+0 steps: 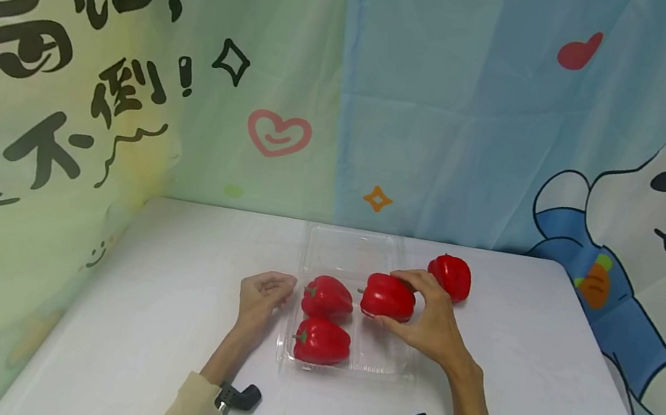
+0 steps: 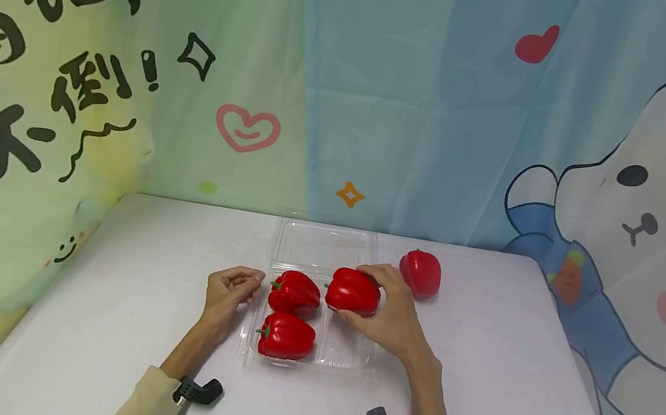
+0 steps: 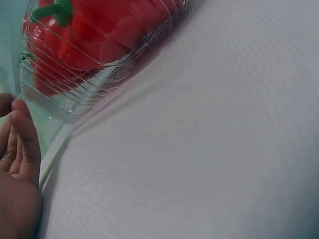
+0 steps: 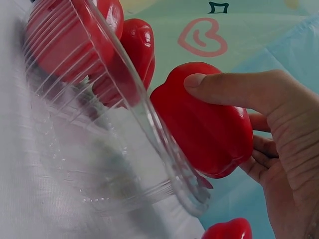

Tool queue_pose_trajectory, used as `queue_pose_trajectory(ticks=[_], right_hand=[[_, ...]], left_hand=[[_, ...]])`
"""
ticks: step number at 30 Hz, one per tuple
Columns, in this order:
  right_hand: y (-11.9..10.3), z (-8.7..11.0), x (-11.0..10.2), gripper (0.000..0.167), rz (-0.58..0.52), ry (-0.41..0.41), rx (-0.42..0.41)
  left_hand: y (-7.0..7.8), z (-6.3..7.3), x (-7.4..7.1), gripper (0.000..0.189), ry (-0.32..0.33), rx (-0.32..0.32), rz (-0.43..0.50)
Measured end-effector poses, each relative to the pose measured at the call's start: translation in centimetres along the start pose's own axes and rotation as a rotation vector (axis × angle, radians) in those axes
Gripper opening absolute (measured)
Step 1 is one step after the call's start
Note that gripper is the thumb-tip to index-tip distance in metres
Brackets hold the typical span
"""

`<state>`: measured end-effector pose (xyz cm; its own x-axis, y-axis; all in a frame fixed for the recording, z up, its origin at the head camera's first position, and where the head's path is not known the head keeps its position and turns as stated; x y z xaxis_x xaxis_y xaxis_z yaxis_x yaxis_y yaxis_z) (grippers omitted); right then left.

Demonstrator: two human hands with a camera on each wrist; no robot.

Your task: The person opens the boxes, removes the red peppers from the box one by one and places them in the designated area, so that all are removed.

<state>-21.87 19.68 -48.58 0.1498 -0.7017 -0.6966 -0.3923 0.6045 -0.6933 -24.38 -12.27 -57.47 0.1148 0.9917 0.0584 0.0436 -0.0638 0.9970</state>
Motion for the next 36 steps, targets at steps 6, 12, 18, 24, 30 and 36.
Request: queue_pose_trajectory(ticks=[6,12,18,24,30,36], right_hand=[[0.03,0.06,0.03,0.085,0.002,0.017,-0.004],[0.01,-0.04,0.17,0.084,0.005,0.02,-0.023],[-0.05,-0.08,0.22,0.085,0.004,0.026,-0.03],[-0.18,-0.03,0.03,0.084,0.001,0.036,-0.028],[-0.07,0.05,-0.04,0.084,0.005,0.045,-0.036],[0.14,0.18,-0.15,0.082,-0.001,0.041,-0.033]], left_hand=[[0.0,-0.06,-0.01,0.014,-0.003,0.009,-0.007],[-0.12,-0.09,-0.06,0.016,0.003,0.005,-0.006],[-0.17,-0.14,-0.06,0.015,-0.002,0.013,0.0],[-0.21,-0.11,-0.05,0.016,-0.002,0.01,-0.017],[-0.04,0.04,-0.09,0.015,-0.005,0.018,-0.03],[-0.16,0.06,-0.1,0.017,-0.011,0.024,-0.033]])
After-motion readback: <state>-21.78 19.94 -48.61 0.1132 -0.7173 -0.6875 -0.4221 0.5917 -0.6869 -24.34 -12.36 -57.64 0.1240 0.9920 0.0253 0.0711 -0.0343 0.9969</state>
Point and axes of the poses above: each hand's wrist, its own z-axis away from the middle knuckle, its own x-axis out of the palm, y = z × x, the point moved 4 cm from there along -z, towards the middle knuckle, and after that the axes turned 13 degrees about -y, right-handed, at the moved point
